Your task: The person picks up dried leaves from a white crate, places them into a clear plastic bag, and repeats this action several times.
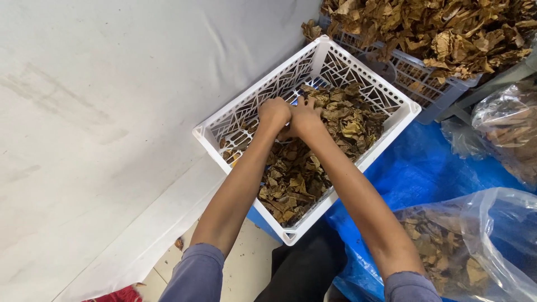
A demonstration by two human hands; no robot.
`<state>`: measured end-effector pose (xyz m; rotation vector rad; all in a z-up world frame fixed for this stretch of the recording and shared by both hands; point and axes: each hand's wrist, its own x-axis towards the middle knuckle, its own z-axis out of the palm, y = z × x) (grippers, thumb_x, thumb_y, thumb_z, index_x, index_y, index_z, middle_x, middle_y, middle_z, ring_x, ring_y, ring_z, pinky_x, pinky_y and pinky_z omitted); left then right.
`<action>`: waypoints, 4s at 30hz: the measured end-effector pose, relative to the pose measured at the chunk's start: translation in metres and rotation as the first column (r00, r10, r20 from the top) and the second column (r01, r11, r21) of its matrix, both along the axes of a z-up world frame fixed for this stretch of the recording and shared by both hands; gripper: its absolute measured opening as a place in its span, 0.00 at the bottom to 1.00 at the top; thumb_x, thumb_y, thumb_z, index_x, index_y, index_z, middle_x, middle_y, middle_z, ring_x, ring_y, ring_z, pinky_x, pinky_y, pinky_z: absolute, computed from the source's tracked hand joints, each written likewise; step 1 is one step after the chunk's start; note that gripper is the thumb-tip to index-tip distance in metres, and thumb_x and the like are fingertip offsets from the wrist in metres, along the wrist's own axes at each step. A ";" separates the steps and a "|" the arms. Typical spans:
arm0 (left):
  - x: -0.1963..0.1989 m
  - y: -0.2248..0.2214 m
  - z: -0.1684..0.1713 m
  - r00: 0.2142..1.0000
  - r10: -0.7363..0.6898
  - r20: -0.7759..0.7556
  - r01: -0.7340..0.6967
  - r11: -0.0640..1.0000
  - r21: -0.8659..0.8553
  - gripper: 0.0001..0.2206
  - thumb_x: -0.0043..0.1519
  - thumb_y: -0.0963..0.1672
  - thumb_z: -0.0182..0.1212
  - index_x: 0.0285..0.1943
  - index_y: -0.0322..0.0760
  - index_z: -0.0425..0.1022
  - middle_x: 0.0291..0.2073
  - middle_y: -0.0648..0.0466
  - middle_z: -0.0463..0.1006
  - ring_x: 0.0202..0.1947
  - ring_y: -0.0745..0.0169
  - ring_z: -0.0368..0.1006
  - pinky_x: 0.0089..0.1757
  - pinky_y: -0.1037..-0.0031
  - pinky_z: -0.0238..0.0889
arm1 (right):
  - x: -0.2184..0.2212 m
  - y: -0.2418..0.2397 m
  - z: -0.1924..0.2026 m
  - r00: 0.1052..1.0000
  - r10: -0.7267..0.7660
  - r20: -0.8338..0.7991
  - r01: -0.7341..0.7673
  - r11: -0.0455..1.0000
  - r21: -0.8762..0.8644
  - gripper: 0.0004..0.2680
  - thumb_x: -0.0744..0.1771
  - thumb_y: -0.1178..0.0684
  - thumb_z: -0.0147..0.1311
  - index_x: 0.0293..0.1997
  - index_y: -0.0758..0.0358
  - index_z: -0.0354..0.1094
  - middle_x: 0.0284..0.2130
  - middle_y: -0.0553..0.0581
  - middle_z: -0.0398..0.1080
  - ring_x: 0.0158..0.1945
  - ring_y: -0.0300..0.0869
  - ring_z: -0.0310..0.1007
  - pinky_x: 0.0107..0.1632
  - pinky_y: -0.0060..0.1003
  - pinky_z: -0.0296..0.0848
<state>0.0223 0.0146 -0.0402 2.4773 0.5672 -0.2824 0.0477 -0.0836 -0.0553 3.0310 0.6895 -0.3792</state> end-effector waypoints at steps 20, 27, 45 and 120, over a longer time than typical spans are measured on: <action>0.071 0.038 -0.103 0.980 0.197 0.008 -0.137 0.709 -0.692 0.29 0.69 0.54 0.35 0.57 0.25 0.73 0.28 0.43 0.79 0.26 0.51 0.80 0.33 0.51 0.82 | 0.031 -0.030 0.016 0.986 0.100 -0.134 0.007 0.775 0.632 0.13 0.64 0.55 0.62 0.53 0.60 0.73 0.47 0.70 0.72 0.56 0.65 0.72 0.54 0.60 0.73; 0.023 -0.015 -0.015 0.917 0.360 -0.173 -0.280 0.270 -0.921 0.27 0.72 0.53 0.28 0.68 0.31 0.61 0.60 0.39 0.71 0.60 0.37 0.72 0.51 0.35 0.70 | 0.038 -0.040 0.020 0.938 -0.054 -0.343 0.335 0.403 0.852 0.09 0.65 0.49 0.63 0.47 0.53 0.73 0.41 0.57 0.75 0.43 0.45 0.74 0.40 0.43 0.77; -0.104 -0.101 0.122 0.725 0.689 -0.007 0.137 -0.154 -0.978 0.25 0.72 0.58 0.37 0.69 0.52 0.72 0.75 0.35 0.52 0.75 0.33 0.48 0.68 0.46 0.48 | -0.085 -0.071 0.103 0.859 0.123 -0.497 0.508 -0.323 0.798 0.15 0.70 0.42 0.56 0.60 0.54 0.63 0.54 0.65 0.71 0.57 0.52 0.73 0.58 0.53 0.76; -0.208 -0.347 0.170 0.390 -0.843 0.370 0.913 0.406 -0.037 0.17 0.62 0.38 0.61 0.61 0.31 0.70 0.48 0.30 0.78 0.50 0.25 0.77 0.42 0.44 0.77 | -0.319 -0.418 0.260 0.861 -0.426 -0.279 0.508 0.680 0.529 0.11 0.67 0.60 0.54 0.54 0.67 0.72 0.51 0.73 0.73 0.47 0.59 0.80 0.44 0.57 0.79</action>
